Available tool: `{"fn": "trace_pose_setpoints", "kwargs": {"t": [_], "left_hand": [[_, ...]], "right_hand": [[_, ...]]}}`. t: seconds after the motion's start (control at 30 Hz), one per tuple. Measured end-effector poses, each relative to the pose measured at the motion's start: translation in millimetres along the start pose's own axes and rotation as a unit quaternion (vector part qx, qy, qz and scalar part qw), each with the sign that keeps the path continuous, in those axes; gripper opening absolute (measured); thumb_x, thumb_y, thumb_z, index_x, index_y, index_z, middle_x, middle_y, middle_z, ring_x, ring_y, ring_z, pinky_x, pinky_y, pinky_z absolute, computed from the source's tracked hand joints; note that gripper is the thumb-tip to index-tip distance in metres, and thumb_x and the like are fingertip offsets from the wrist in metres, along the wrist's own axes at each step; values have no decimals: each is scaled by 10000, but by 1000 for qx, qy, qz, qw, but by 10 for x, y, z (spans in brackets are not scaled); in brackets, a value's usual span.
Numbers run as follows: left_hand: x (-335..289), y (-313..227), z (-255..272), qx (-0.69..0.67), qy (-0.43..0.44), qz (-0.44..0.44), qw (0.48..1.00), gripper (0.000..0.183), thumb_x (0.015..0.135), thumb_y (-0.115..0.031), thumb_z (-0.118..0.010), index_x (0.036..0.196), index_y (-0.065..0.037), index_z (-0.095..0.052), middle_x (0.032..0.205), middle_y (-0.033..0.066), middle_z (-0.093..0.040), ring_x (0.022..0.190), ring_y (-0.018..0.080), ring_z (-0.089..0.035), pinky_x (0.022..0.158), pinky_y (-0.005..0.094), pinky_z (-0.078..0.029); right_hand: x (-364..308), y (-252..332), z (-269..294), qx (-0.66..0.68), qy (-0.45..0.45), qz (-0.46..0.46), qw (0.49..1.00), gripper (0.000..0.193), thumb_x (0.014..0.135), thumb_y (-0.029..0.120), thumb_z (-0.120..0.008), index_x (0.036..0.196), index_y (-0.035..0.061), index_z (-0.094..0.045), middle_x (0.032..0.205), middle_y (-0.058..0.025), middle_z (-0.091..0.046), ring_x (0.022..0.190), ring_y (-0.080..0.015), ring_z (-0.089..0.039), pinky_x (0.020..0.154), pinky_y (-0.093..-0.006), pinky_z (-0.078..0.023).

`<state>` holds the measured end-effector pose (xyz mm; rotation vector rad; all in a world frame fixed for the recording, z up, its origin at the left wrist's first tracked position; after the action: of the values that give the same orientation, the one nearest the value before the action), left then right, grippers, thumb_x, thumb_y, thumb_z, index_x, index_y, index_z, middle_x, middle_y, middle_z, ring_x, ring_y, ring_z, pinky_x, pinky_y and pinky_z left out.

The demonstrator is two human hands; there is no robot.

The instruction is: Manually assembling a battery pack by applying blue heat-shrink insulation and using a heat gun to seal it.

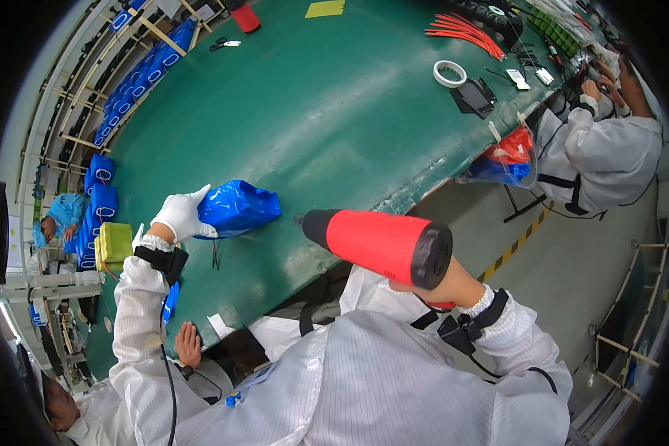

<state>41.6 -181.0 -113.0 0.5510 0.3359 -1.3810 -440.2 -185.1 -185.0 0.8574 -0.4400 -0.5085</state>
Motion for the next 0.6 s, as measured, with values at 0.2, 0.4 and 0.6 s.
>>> {"fn": "trace_pose_setpoints", "kwargs": {"t": [0.2, 0.4, 0.6], "left_hand": [[29, 40, -94, 46, -21, -13, 999, 1108, 612, -577, -870, 1507, -87, -437, 1315, 194, -638, 1261, 353, -579, 1093, 420, -395], [49, 79, -116, 43, -31, -23, 998, 1108, 608, -579, -872, 1502, -85, -443, 1329, 191, -631, 1266, 347, -577, 1088, 427, -399], [50, 78, -113, 30, -36, -30, 998, 1100, 597, -565, -884, 1489, -81, -459, 1313, 194, -642, 1237, 343, -600, 1067, 432, -423]], "right_hand": [[22, -38, -37, 224, -21, -247, 942, 541, 759, 135, -827, 1244, 16, -619, 1226, -111, -649, 1154, -274, -601, 1028, -384, -457], [118, 55, 35, 419, -41, -357, 834, 376, 726, 11, -734, 1095, 23, -661, 962, -75, -663, 796, -174, -661, 664, -323, -571], [234, 159, 166, 493, -61, -327, 804, 402, 725, 85, -751, 1109, 8, -657, 983, -83, -664, 798, -182, -661, 670, -321, -569]]}}
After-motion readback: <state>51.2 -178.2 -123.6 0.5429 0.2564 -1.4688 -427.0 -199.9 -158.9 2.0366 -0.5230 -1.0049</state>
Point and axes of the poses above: each hand's wrist, its own x-axis towards the middle knuckle, its own z-axis out of the back of the hand, y = z × x, the point moved 1 cm from there along x, towards the middle knuckle
